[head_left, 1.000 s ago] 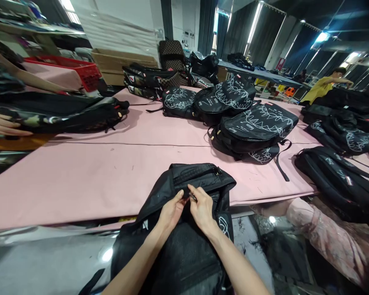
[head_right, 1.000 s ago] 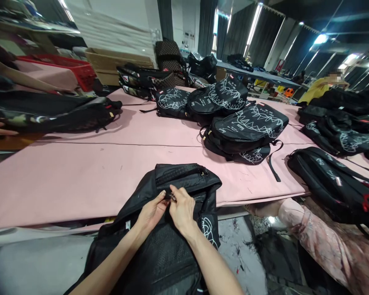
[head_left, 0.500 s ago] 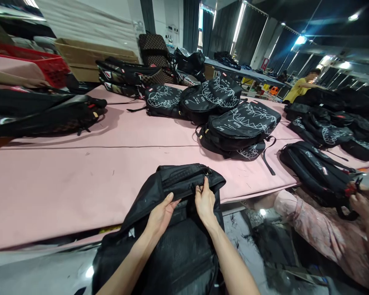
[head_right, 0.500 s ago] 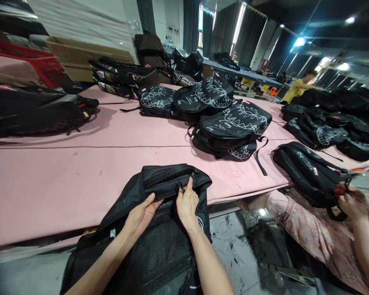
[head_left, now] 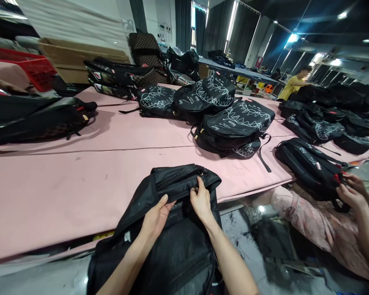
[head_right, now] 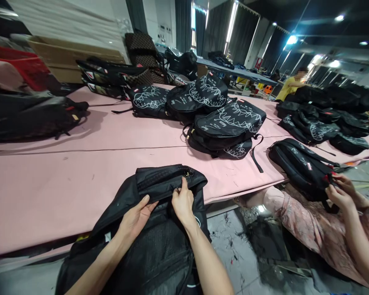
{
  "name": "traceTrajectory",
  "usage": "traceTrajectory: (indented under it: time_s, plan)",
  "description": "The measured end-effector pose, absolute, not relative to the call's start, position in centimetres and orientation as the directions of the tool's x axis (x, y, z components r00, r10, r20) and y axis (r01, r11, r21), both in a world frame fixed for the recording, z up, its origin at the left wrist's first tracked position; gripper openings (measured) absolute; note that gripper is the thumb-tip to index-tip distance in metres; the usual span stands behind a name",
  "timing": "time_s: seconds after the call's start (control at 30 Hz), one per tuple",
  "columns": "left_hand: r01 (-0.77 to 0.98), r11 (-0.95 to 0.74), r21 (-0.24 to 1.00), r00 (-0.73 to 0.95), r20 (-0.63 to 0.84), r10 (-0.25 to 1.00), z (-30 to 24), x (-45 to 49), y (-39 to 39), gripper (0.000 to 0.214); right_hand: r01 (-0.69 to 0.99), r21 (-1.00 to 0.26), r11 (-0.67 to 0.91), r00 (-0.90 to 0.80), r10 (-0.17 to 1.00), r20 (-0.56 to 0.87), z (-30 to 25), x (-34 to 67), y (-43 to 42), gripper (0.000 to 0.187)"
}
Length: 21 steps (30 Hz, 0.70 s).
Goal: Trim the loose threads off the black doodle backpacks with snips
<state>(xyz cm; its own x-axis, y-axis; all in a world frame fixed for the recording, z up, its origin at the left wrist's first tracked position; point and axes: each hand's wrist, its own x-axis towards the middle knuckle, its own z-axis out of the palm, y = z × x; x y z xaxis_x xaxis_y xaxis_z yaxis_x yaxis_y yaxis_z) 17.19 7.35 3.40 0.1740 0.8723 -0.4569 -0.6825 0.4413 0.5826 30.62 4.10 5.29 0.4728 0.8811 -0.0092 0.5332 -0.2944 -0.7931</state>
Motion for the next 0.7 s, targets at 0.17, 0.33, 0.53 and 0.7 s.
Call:
traceTrajectory:
  time_s: [0.17, 0.33, 0.53, 0.7]
  plan:
    - [-0.681, 0.43, 0.593, 0.176, -0.437, 0.882, 3.4, 17.1, 7.4, 0.03, 0.472, -0.848, -0.24, 0.477, 0.879, 0.017, 5.0, 30.5, 3.7, 0.048]
    - [-0.681, 0.43, 0.592, 0.186, -0.428, 0.884, 3.3, 17.0, 7.4, 0.033, 0.489, -0.848, -0.203, 0.421, 0.907, 0.025, 5.4, 29.8, 3.4, 0.05]
    - [-0.691, 0.442, 0.571, 0.198, -0.439, 0.876, 3.0, 16.5, 7.2, 0.037, 0.526, -0.849, -0.06, 0.245, 0.966, 0.084, 5.0, 27.7, 1.9, 0.046]
    - [-0.681, 0.462, 0.569, 0.221, -0.442, 0.869, 3.1, 16.2, 6.8, 0.034, 0.472, -0.879, -0.07, 0.339, 0.935, 0.107, 4.5, 28.3, 1.8, 0.045]
